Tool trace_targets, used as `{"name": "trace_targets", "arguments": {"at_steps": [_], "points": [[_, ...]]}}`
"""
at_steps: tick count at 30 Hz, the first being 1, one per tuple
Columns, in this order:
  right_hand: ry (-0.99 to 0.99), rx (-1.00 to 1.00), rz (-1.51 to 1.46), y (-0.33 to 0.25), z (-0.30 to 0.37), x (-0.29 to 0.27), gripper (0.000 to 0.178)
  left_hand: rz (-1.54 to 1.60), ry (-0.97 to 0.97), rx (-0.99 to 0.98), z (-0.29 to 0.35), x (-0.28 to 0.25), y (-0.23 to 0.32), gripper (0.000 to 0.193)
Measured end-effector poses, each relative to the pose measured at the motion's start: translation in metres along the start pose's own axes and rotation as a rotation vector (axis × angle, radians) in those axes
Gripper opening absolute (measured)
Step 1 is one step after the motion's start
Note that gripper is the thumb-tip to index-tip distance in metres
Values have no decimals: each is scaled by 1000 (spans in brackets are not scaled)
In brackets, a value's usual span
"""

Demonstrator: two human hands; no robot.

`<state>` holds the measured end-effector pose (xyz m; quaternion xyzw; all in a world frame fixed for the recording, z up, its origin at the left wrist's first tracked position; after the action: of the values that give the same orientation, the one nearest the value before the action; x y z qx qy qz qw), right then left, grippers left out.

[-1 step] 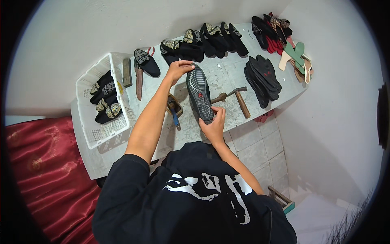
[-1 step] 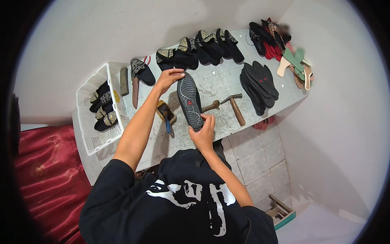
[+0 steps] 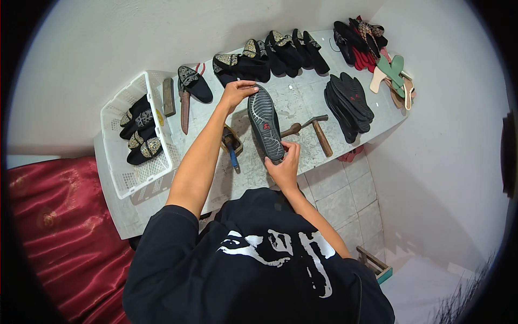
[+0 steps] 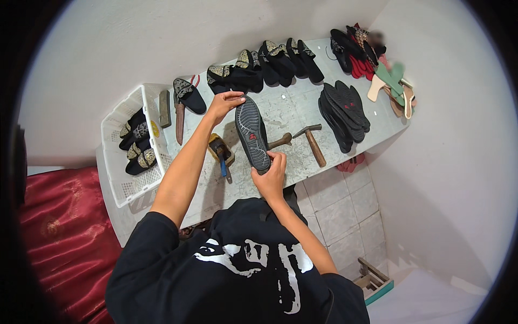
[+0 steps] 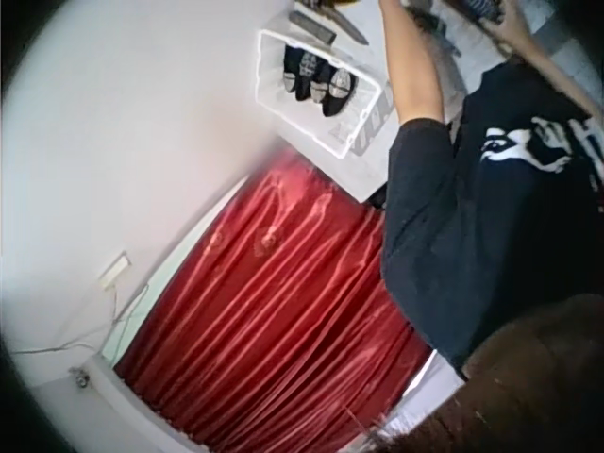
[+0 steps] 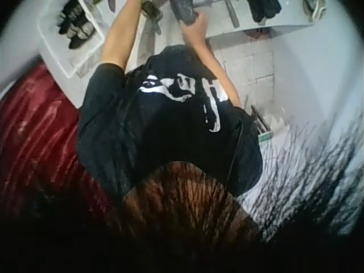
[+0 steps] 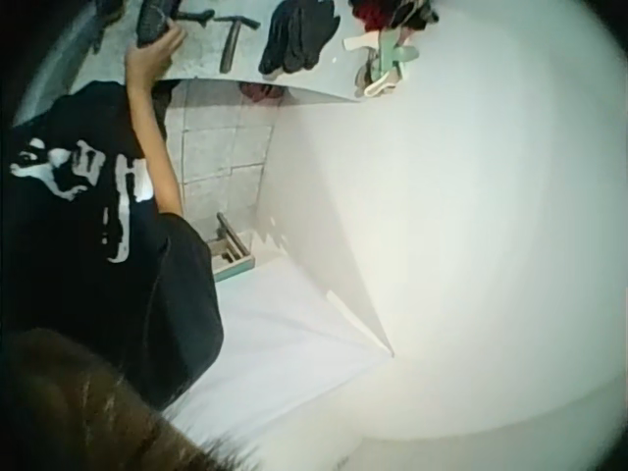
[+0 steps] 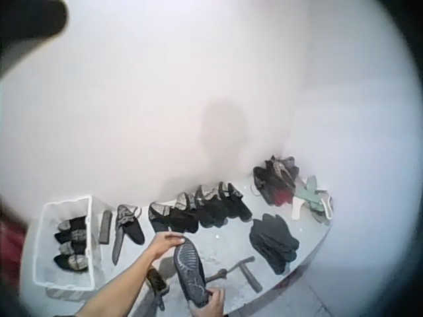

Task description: Applying glue or dye to shoe soles and then hammering them onto the shoe uppers to secure them.

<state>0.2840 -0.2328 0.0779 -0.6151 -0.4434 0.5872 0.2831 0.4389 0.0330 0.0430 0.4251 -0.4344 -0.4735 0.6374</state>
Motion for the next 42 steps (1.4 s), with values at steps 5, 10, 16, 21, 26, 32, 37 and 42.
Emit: {"name": "trace_targets", "arguments": {"at_steps": [5, 10, 16, 21, 26, 32, 37, 42], "points": [[25, -26, 59, 8, 0, 5, 61, -104, 64, 55, -5, 3, -1, 37], [-22, -9, 98, 12, -5, 4, 61, -531, 283, 193, -2, 7, 4, 33], [-73, -39, 77, 17, -14, -5, 61, -670, 326, 116, 9, 19, 21, 32], [-212, -61, -29, 3, -22, -21, 60, -530, 358, 185, 13, 10, 23, 36], [-251, 54, -387, 16, -42, -54, 54, -331, 204, 185, 58, 35, 92, 34], [-298, 191, -665, 60, -67, -85, 45, -348, 289, 212, 162, 64, 136, 23], [-344, 103, -611, 83, -89, -127, 22, -280, 287, 190, 244, 71, 85, 14], [-498, 54, -528, 96, -92, -142, 23, -133, 346, 27, 306, 91, -18, 15]]}}
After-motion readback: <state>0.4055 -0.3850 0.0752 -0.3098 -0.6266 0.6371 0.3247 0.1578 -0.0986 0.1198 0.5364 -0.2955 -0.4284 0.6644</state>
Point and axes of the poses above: each hand's wrist, its own z-axis away from the middle knuckle, its own x-axis out of the palm, y = z × x, the point moved 3 cm from there along -z, towards the middle knuckle
